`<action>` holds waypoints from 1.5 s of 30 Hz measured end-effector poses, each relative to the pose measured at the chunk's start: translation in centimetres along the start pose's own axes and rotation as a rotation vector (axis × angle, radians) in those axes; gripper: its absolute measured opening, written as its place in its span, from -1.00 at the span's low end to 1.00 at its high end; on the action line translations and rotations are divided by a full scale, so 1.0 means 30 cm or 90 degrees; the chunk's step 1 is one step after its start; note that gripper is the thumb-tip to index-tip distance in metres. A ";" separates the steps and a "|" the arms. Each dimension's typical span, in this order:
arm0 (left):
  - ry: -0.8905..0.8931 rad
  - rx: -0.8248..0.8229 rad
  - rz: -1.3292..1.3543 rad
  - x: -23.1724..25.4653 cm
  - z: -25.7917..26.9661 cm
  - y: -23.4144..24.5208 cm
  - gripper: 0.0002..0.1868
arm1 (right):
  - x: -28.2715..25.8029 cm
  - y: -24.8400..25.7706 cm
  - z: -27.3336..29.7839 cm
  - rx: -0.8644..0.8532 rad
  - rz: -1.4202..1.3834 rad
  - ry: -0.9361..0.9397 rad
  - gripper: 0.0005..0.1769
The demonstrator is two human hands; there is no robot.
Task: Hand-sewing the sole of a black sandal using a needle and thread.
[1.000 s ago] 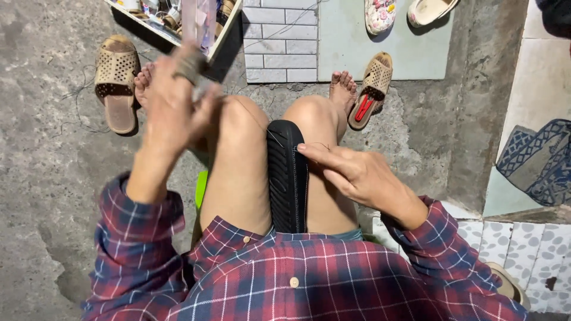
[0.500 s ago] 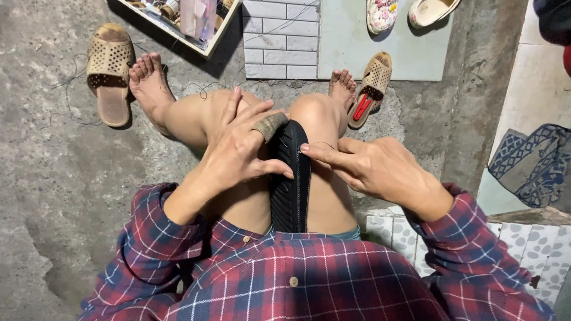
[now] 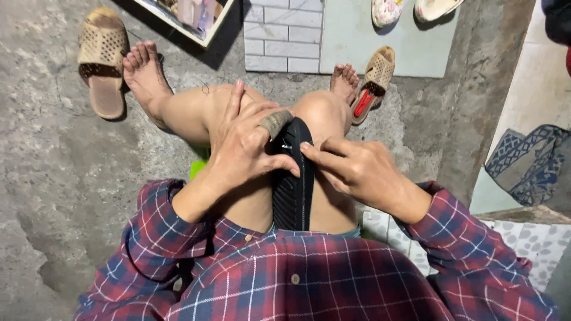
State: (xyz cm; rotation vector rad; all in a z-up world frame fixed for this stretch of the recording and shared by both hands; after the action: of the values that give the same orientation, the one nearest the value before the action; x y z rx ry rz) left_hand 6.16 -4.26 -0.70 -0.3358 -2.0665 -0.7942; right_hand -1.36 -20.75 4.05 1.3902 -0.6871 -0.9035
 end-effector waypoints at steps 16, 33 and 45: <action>0.098 -0.026 0.363 0.138 0.084 0.106 -0.86 | 0.025 -0.004 -0.007 0.103 -0.250 -0.085 -0.75; 0.335 0.067 0.264 0.026 0.089 0.030 -0.80 | 0.049 0.035 0.041 0.049 -0.144 -0.092 -0.67; 0.194 0.037 -0.184 -0.042 0.052 0.081 -0.66 | 0.021 0.054 0.100 -0.136 -0.362 -0.214 -0.63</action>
State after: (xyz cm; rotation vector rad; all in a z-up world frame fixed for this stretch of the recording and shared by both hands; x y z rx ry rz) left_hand 7.11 -1.33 -1.38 0.1147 -1.8652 -0.8935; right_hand -3.38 -22.92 5.85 1.2696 -0.4232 -1.6393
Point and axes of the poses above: each hand's wrist, its own z-axis away from the middle knuckle, its own y-axis out of the back of the hand, x = y × z, the point moved 5 cm from there along -z, towards the middle knuckle, and after that the axes turned 12 degrees about z, right-handed, at the moved point
